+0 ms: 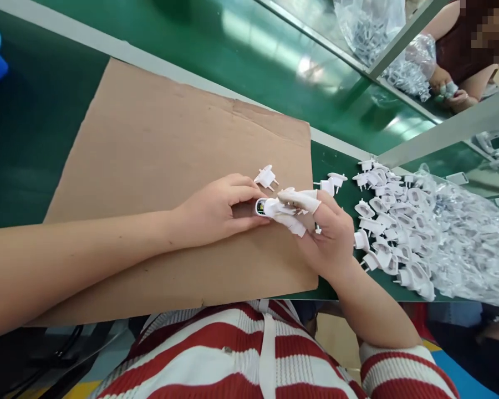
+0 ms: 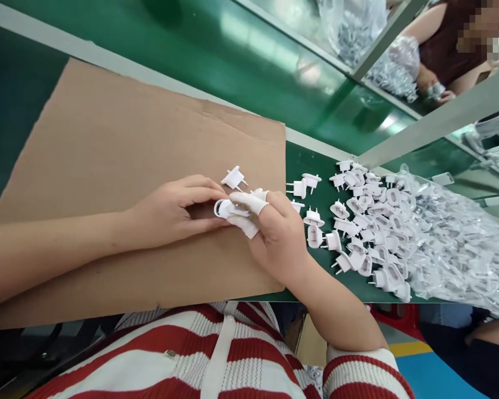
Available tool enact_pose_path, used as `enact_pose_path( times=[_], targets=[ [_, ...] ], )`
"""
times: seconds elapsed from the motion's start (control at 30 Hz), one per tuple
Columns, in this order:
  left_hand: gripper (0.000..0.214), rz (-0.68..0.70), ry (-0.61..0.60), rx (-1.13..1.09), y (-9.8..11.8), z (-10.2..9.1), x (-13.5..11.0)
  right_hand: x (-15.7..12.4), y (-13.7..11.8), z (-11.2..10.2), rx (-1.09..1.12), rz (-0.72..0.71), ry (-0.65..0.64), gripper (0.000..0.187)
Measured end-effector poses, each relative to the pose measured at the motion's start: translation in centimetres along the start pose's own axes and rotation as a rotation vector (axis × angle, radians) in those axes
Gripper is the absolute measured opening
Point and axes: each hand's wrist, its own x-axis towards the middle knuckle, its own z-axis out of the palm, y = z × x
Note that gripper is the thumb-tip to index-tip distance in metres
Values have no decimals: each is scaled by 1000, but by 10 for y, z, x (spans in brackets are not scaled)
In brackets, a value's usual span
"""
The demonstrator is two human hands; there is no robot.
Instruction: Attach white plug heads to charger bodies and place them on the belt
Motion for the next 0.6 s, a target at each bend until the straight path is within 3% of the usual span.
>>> enact_pose_path(
  times=[0.13, 0.33, 0.47, 0.6],
  targets=[
    [19, 8, 10, -51, 5, 1, 2, 1, -3, 8, -88, -156, 2, 25],
    [20, -102, 35, -113, 12, 1, 5, 5, -4, 13, -161, -147, -55, 26],
    [13, -47, 17, -65, 8, 1, 3, 5, -3, 14, -142, -200, -33, 31],
    [18, 108, 2, 67, 1, 0, 0, 7, -3, 15, -197, -189, -17, 29]
  ],
)
